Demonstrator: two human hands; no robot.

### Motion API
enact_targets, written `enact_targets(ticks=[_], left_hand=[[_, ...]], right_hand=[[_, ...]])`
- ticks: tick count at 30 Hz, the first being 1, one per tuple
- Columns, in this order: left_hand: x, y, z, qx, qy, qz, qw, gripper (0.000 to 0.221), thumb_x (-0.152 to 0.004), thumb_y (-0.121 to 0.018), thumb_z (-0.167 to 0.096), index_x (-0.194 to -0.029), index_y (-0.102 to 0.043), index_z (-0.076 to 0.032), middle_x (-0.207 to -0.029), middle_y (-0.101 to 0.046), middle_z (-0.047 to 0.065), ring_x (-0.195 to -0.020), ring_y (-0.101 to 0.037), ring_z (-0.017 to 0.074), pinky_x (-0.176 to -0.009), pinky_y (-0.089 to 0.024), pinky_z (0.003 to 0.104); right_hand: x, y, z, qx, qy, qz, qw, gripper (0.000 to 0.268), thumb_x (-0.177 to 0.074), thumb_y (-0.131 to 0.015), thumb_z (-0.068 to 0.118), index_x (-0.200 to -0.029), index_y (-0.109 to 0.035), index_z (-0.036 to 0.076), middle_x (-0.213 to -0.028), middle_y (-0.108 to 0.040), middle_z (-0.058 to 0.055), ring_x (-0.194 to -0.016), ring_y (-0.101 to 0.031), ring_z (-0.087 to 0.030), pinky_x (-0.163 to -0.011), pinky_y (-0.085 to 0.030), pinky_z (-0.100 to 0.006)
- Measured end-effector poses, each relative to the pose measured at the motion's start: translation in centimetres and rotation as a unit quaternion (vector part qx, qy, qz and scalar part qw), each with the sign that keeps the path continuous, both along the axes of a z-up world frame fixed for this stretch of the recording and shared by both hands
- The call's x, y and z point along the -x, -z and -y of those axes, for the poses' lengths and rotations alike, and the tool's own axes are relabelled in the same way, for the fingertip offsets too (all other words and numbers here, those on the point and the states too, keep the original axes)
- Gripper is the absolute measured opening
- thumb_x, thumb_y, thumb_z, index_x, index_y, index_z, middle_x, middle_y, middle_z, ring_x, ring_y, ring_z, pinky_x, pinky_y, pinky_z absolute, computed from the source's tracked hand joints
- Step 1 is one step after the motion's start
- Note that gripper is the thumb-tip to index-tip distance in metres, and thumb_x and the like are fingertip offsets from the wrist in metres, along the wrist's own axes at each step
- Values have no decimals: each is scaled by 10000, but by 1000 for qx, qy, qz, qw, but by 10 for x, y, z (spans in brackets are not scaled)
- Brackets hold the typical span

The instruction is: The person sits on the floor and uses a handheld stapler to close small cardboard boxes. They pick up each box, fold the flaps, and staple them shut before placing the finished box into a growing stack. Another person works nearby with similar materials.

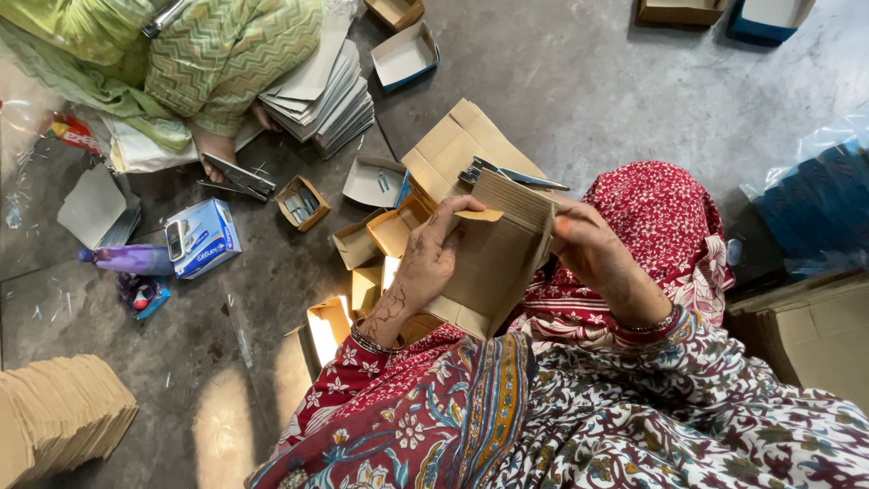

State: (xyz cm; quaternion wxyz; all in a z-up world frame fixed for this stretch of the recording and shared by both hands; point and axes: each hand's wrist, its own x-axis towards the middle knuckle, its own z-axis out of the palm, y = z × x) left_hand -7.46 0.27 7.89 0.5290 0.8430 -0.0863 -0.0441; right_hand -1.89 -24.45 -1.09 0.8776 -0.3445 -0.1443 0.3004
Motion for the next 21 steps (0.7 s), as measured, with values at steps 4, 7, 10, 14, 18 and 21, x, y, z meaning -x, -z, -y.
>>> enact_targets(ticks=[4,7,10,14,18,21], left_hand=[[-2,3,-1,-7,-16,38,999,533,-914,-447,157,-1360,-497,-132,-1238,-675,148,-1182,-690,294,-991,-519,336],[-1,4,-1,16,-25,18,999,519,-924,-458,149,-1356,-475,-139,-1206,-677,148,-1165,-695,283,-987,-515,334],[0,4,-3,19,-21,16,999,526,-915,-459,158,-1349,-478,-139,-1222,-667,155,-1184,-685,289,-999,-503,335],[0,8,-4,11,-21,1,1000,539,-892,-436,157,-1346,-489,-127,-1224,-665,157,-1182,-687,285,-998,-503,336],[-1,16,-2,-17,-21,69,997,589,-868,-466,157,-1405,-418,-82,-1313,-624,199,-1294,-588,337,-1065,-455,370],[-1,23,-2,10,-40,32,999,576,-883,-458,141,-1404,-388,-92,-1250,-637,187,-1250,-630,329,-1047,-469,372]], right_hand=[[7,-25,-6,120,52,79,988,499,-993,-652,164,-1430,-557,-57,-1308,-656,-102,-1172,-614,-167,-1009,-504,-326],[11,-43,-6,149,74,134,977,505,-983,-649,161,-1433,-545,-41,-1361,-610,-74,-1212,-603,-153,-1031,-504,-333],[11,-49,-9,122,79,91,985,477,-995,-636,170,-1421,-557,-32,-1380,-622,-89,-1269,-604,-151,-1100,-482,-324],[14,-43,-19,128,87,21,988,421,-995,-648,123,-1389,-587,-13,-1295,-653,-113,-1166,-621,-167,-1021,-500,-336],[23,-44,-26,171,121,123,970,320,-984,-678,109,-1273,-628,-19,-1247,-624,-68,-1186,-604,-159,-1053,-496,-333],[29,-53,-28,358,234,357,831,246,-1048,-600,125,-1266,-685,47,-1240,-635,-73,-1154,-638,-176,-997,-542,-322]])
